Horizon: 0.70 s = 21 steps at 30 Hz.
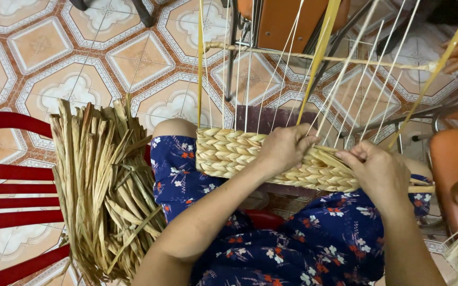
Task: Weaving dried grass strips through a wooden frame to create a mat.
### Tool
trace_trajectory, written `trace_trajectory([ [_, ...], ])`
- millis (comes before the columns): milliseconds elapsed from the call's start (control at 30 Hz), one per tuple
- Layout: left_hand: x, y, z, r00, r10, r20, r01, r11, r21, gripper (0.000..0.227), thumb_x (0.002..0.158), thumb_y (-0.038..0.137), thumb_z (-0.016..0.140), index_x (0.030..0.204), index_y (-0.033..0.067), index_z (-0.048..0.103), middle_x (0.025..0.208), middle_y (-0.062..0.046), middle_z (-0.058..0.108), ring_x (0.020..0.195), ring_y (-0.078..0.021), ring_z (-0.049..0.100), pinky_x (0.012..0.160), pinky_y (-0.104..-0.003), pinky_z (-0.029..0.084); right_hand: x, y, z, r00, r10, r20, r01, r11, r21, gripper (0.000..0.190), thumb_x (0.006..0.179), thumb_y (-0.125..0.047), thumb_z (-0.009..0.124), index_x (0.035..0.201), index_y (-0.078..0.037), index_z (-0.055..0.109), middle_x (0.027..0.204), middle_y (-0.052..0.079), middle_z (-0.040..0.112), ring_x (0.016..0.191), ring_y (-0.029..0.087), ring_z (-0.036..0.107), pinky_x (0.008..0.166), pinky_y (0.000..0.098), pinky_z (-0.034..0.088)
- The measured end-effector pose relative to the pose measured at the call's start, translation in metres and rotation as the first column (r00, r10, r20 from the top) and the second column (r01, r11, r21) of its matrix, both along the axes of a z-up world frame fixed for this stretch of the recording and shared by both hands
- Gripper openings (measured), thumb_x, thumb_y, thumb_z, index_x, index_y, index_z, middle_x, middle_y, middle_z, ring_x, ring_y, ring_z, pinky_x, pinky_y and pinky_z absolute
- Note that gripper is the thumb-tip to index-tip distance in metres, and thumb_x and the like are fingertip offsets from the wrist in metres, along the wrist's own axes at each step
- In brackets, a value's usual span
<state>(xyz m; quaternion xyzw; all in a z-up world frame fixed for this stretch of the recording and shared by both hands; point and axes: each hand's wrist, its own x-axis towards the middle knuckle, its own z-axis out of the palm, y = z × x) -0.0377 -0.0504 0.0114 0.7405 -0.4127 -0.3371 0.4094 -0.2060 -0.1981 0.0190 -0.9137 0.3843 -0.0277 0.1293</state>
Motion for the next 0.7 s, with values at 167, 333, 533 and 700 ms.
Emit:
trace_trajectory([
  [167, 0.01, 0.045, -0.026, 0.987, 0.014, -0.161, -0.087, 0.886, -0.456, 0.033, 0.102, 0.019, 0.05, 0.133, 0.0084, 0.055, 0.119, -0.009, 0.068, 0.066, -0.0105, 0.074, 0.058, -0.021, 0.061, -0.024, -0.012, 0.008, 0.994, -0.014, -0.11, 0.011, 1.0, -0.024, 0.033, 0.091, -0.049, 0.073, 0.095, -0.017, 0.077, 0.082, 0.006, 0.077, 0.065, 0.023, 0.072, 0.065, 0.0416, 0.056],
  [333, 0.045, 0.141, -0.03, 0.81, 0.585, -0.035, -0.519, 0.689, -0.506, 0.021, 0.102, 0.008, 0.058, 0.119, 0.0062, 0.07, 0.115, -0.008, 0.076, 0.086, -0.0123, 0.075, 0.076, -0.025, 0.065, -0.051, -0.015, 0.019, 0.984, -0.114, -0.139, 0.113, 0.994, -0.01, 0.04, 0.088, -0.054, 0.068, 0.103, -0.019, 0.081, 0.082, 0.011, 0.076, 0.075, 0.028, 0.071, 0.07, 0.0437, 0.055],
  [533, 0.099, 0.308, -0.078, 0.135, 0.69, 0.711, -0.616, 0.621, -0.485, 0.018, 0.111, 0.011, 0.068, 0.127, 0.0035, 0.068, 0.12, -0.015, 0.071, 0.109, -0.0227, 0.07, 0.091, -0.031, 0.061, -0.054, -0.006, 0.024, 0.967, -0.111, -0.231, 0.168, 0.955, 0.244, 0.038, 0.093, -0.049, 0.059, 0.103, -0.018, 0.079, 0.075, 0.007, 0.075, 0.073, 0.025, 0.071, 0.07, 0.0405, 0.056],
  [700, 0.092, 0.362, -0.069, 0.139, 0.213, 0.967, -0.895, 0.444, 0.031, 0.027, 0.1, 0.03, 0.069, 0.12, 0.0122, 0.075, 0.092, -0.006, 0.077, 0.072, -0.0219, 0.068, 0.062, -0.031, 0.055, -0.064, -0.008, 0.021, 0.985, -0.046, -0.169, 0.108, 0.917, 0.383, 0.041, 0.093, -0.049, 0.062, 0.101, -0.012, 0.08, 0.074, 0.007, 0.076, 0.071, 0.023, 0.073, 0.07, 0.0368, 0.056],
])
